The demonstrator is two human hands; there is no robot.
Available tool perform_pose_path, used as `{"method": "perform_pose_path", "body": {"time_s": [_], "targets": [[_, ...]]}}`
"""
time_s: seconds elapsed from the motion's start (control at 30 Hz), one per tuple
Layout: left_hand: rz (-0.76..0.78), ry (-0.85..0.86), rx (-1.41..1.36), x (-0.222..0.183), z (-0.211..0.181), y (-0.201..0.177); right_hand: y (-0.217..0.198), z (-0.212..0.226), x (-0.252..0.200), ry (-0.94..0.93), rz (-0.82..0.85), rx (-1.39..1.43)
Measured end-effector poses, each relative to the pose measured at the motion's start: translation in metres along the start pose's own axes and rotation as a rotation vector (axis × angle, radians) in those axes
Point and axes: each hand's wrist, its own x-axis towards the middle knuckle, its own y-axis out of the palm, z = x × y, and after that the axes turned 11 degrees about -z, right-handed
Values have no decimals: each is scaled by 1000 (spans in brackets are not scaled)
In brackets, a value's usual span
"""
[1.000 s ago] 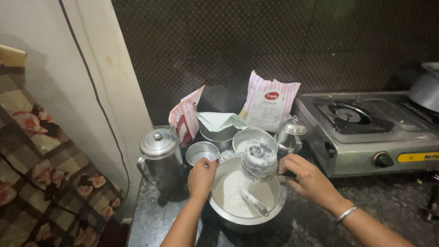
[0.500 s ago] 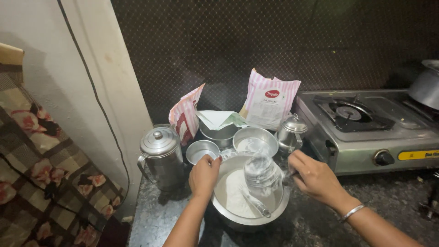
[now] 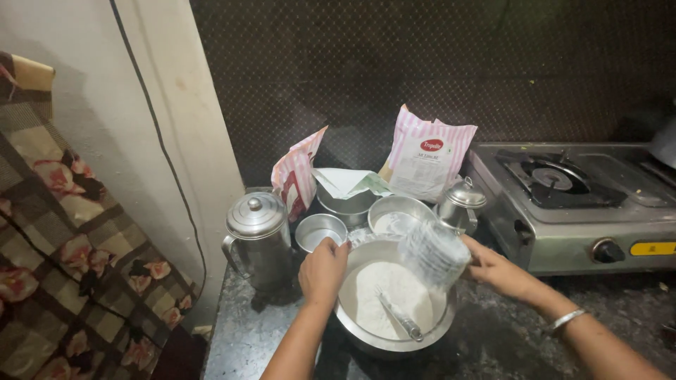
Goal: The person pours flour from a bag into a measuring cup and then into a bowl. They add liquid from a metal pitcher and whisk the mixture by hand until it reaches a smooth consistency.
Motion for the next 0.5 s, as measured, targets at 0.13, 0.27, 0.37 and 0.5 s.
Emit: {"method": "perform_pose_path", "body": {"time_s": [0.13,0.27,0.37,0.5], "targets": [[6,27,11,-2,-3,-1,17,64,-10,131,-62,-821],[-7,60,15,-2,-1,-1,10,70,-2,86,52,-73],[-8,72,18,-4,-3,-3,16,79,1,218,-10,-435],[-16,80,23,-2,-2,0,13,67,9,170,155,5]]}}
